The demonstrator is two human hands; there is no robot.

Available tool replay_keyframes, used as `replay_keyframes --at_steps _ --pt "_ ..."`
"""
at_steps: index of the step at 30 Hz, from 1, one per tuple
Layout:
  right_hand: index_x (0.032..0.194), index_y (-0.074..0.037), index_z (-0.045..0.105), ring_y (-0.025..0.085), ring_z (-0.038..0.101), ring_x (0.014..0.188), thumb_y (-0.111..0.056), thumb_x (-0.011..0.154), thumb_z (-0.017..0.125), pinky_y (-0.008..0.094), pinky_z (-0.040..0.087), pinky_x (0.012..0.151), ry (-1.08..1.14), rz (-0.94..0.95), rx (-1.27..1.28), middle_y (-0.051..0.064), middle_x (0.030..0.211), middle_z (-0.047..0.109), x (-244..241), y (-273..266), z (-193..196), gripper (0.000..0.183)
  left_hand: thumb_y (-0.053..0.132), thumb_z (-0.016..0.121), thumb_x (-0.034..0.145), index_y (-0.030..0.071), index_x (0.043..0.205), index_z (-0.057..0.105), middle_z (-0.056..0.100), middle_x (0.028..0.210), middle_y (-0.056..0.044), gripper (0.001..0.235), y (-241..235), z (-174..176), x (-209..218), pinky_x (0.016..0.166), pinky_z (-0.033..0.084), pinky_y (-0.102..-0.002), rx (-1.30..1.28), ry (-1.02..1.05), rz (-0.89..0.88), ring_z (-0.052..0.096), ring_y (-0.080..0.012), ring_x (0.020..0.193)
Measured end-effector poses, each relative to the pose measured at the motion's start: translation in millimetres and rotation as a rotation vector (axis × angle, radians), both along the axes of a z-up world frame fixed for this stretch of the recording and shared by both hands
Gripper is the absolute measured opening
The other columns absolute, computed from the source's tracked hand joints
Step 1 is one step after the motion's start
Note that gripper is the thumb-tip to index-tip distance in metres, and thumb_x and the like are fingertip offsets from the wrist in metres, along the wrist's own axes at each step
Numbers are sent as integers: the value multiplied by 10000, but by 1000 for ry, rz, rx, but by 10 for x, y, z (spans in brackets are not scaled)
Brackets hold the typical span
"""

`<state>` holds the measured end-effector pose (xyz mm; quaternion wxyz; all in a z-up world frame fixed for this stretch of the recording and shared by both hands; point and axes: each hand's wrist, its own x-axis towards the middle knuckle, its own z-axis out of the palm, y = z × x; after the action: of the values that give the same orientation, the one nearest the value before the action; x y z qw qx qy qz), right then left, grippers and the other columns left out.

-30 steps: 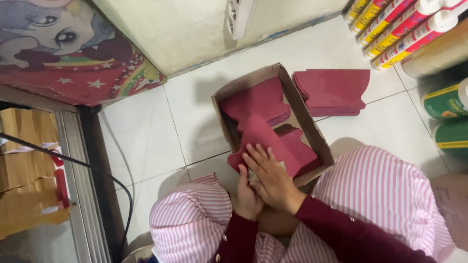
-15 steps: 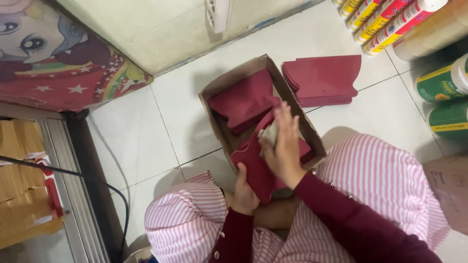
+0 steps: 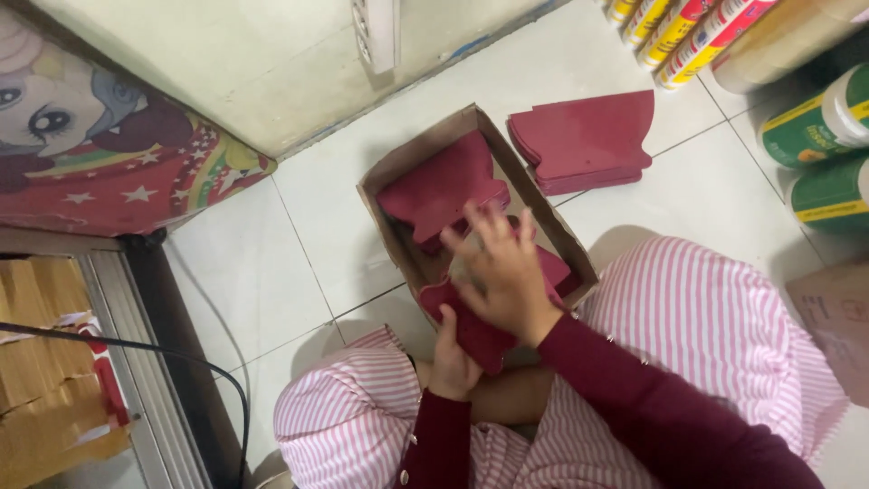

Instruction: The person is sitting on the floor, taking pink foam pieces from a box, and sanding their edges with a small abrasive pad before placing them back or in a stack.

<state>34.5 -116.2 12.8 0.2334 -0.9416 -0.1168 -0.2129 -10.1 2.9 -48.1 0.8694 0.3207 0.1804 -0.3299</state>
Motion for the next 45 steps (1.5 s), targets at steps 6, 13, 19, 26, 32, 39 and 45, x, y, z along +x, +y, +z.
replay_keyframes --at_steps 6,13,19,26,32,39,45 --pt "1209 -74 459 298 417 1159 -333 890 335 502 230 996 209 -204 398 151 1252 454 184 -327 77 429 324 458 804 24 1262 371 443 1248 -149 554 -28 15 -206 987 337 -384 -171 17 205 437 -248 1131" --pt "946 -155 585 262 590 813 -412 863 393 358 438 645 581 -80 497 69 859 610 145 -170 -84 332 523 384 758 123 1250 410 452 1224 -114 635 45 352 80 982 322 -439 -92 275 451 439 -275 1099" --pt "850 -206 611 214 591 649 -384 804 557 338 449 579 776 -64 569 28 662 604 92 -320 -46 192 600 425 762 172 1210 463 510 1122 -53 620 103 483 262 916 395 -430 41 246 483 496 -251 1007" --pt "904 -48 629 296 605 758 -75 720 646 384 465 682 237 269 592 119 845 635 40 -541 239 187 180 537 834 114 1201 487 541 853 24 377 60 877 418 644 440 -150 335 -60 687 488 -70 686" --pt "808 -97 662 289 518 806 -13 613 625 434 389 774 113 482 209 82 892 623 -4 -635 522 216 457 504 820 179 1190 483 591 934 -41 463 100 1229 335 786 472 -401 -491 87 605 575 -189 817" --pt "1011 -24 604 358 546 871 -161 738 609 409 467 720 567 509 232 186 1027 529 -154 -344 41 306 327 351 862 344 1343 253 400 1303 -64 491 192 370 342 971 303 -450 -59 101 515 429 -255 1125" --pt "1294 37 273 341 219 1256 -315 870 426 479 112 1036 327 616 61 205 1349 269 -612 392 -163 572 723 437 684 82 628 523 551 553 -32 649 250 84 199 610 414 -234 -495 237 183 562 -163 554"
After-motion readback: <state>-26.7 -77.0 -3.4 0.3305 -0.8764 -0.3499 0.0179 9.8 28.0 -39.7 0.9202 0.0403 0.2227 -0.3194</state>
